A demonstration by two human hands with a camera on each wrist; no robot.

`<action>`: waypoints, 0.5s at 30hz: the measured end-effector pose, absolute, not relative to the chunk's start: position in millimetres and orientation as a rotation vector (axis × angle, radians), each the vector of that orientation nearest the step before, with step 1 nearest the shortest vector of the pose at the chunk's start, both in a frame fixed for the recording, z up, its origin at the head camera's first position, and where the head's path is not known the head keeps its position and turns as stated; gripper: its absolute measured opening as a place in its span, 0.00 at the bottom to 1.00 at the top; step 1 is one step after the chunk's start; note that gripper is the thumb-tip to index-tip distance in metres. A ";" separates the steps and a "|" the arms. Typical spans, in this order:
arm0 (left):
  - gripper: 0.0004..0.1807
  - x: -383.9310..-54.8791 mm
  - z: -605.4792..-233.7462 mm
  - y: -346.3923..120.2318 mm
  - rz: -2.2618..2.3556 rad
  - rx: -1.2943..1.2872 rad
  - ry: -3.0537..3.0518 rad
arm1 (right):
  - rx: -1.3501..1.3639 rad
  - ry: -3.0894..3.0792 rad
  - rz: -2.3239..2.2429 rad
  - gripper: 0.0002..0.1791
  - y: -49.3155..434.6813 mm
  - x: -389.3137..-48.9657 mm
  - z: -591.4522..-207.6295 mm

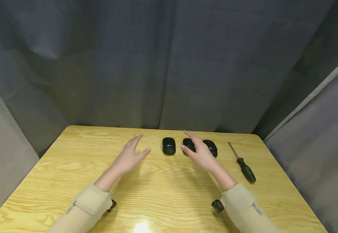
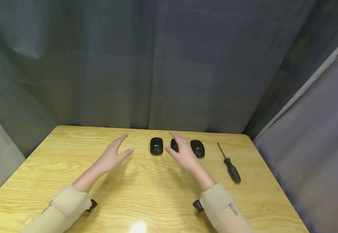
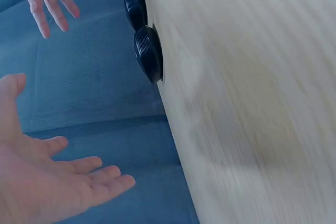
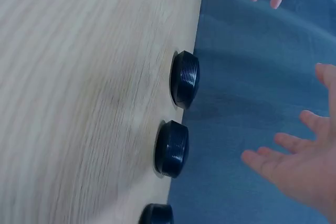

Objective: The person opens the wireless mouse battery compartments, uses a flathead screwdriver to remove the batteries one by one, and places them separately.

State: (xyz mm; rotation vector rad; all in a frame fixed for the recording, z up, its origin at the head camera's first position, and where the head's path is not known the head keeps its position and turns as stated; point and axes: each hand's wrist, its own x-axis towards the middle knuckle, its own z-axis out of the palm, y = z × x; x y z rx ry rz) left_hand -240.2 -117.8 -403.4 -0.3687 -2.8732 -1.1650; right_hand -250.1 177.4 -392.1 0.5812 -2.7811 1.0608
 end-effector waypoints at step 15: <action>0.44 -297.1 -420.4 -79.9 -1.737 -0.233 -2.668 | 0.336 -2.556 1.841 0.32 153.0 -299.5 -422.4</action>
